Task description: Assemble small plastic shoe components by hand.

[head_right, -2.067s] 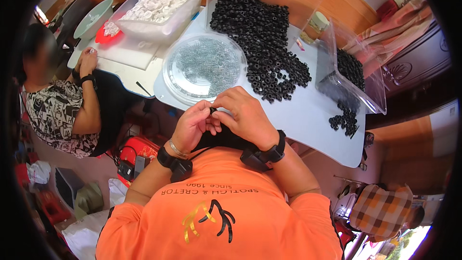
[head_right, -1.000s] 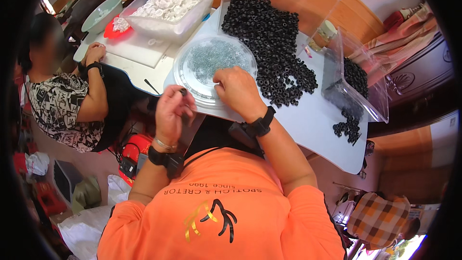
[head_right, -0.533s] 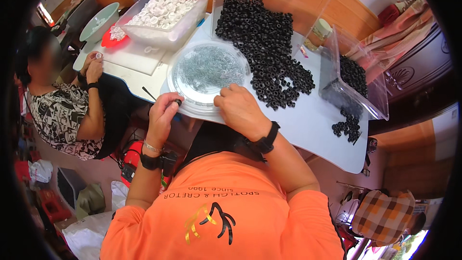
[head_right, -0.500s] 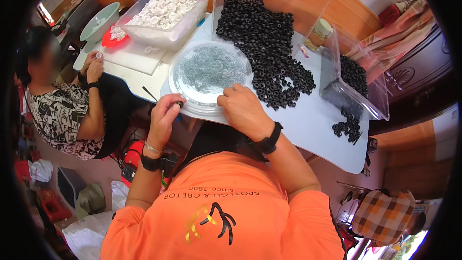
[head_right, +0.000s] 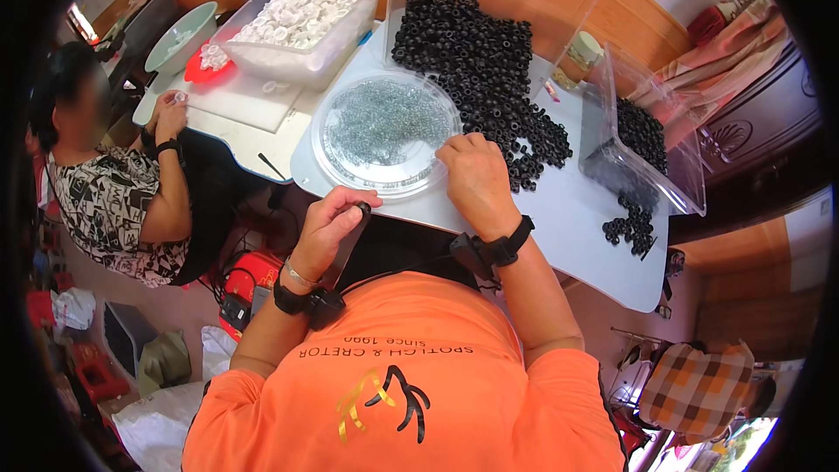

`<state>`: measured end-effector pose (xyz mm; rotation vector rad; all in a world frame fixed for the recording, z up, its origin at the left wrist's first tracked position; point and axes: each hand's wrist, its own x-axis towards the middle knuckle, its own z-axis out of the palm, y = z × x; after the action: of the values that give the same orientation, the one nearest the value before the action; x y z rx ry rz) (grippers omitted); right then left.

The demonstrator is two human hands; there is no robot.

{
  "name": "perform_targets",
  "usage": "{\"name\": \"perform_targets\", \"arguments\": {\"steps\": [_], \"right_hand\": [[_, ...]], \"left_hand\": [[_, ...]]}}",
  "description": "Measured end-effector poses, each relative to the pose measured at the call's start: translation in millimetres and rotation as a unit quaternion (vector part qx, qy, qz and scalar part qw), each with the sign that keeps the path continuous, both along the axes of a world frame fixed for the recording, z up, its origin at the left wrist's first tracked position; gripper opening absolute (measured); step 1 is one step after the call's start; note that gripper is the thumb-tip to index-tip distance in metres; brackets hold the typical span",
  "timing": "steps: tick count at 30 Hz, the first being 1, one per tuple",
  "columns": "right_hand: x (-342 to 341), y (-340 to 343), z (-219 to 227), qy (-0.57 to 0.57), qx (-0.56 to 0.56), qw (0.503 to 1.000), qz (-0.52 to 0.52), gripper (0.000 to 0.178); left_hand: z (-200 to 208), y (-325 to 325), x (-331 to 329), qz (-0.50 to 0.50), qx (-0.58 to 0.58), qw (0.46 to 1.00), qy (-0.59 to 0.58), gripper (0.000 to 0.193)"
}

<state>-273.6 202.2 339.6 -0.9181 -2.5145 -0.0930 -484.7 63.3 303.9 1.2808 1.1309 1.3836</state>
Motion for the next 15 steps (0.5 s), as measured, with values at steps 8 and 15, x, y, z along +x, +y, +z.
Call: {"name": "perform_targets", "arguments": {"steps": [8, 15], "right_hand": [[-35.9, 4.4, 10.8, 0.053, -0.120, 0.990, 0.056, 0.009], [-53.3, 16.8, -9.7, 0.033, -0.134, 0.990, 0.033, 0.009]], "left_hand": [[4.5, -4.8, -4.5, -0.004, -0.057, 0.998, -0.036, 0.025], [2.5, -4.4, -4.5, -0.010, -0.058, 0.996, -0.069, 0.025]]}}
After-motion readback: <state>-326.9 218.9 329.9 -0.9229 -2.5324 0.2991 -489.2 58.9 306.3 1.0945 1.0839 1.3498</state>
